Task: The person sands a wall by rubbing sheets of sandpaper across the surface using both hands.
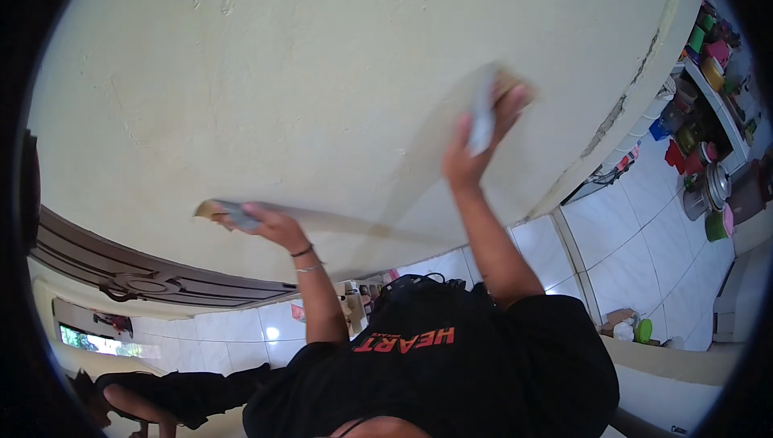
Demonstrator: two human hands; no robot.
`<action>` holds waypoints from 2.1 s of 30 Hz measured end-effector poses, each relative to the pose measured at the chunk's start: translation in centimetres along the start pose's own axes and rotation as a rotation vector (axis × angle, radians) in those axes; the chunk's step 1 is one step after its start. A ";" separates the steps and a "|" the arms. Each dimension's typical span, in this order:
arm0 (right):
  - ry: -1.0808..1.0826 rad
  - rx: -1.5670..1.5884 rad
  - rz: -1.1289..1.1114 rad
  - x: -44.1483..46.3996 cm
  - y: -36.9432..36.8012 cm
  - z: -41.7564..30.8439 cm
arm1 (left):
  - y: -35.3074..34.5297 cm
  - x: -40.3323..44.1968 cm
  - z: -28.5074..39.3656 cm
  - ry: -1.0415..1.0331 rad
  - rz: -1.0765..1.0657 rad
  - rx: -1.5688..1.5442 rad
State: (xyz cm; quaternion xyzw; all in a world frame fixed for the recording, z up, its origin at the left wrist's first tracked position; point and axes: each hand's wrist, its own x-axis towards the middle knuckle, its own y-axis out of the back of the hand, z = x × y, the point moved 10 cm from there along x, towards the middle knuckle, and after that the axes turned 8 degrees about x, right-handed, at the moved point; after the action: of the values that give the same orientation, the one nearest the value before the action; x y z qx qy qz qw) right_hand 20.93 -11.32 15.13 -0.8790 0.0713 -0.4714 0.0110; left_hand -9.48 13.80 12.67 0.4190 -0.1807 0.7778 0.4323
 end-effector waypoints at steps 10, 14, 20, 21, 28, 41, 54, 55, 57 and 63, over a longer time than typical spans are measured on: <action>-0.295 0.460 0.197 4.3 1.1 6.1 | 2.5 11.1 -6.9 0.364 -0.018 -0.380; 0.184 -0.030 0.036 1.4 -3.5 -7.6 | 1.4 6.7 2.7 -0.216 0.086 -0.009; 0.231 -0.056 -0.440 -12.1 -6.4 -3.6 | -0.5 -2.9 -2.2 -0.166 -0.151 0.054; 0.283 -0.007 -0.360 -9.9 -4.6 -2.9 | 0.3 -1.4 -4.9 -0.132 -0.164 0.086; -0.334 0.261 0.145 -2.1 -1.8 4.3 | 2.6 8.2 -14.1 0.467 -0.003 -0.354; -0.781 0.396 0.204 -8.6 -1.8 7.9 | 5.3 11.1 -24.3 0.362 -0.184 -0.037; 0.087 -0.181 -0.322 -16.2 -5.3 -1.0 | 4.1 -0.3 -21.9 0.045 -0.078 0.168; 0.055 -0.137 -0.245 -14.2 -4.2 0.9 | 5.4 2.0 -24.3 0.133 -0.046 0.173; -0.229 0.202 0.101 -8.7 -1.0 3.2 | 6.8 7.0 -27.4 0.415 -0.048 0.069; -0.521 0.028 0.170 -8.4 -2.2 7.0 | 4.2 6.1 -21.4 0.708 0.110 -0.268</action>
State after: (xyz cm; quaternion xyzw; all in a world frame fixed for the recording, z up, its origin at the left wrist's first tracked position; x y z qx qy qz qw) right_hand 22.39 -8.37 4.47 -0.9612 0.1332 -0.2276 0.0808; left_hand -25.24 28.37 5.40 0.0535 -0.1425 0.8660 0.4763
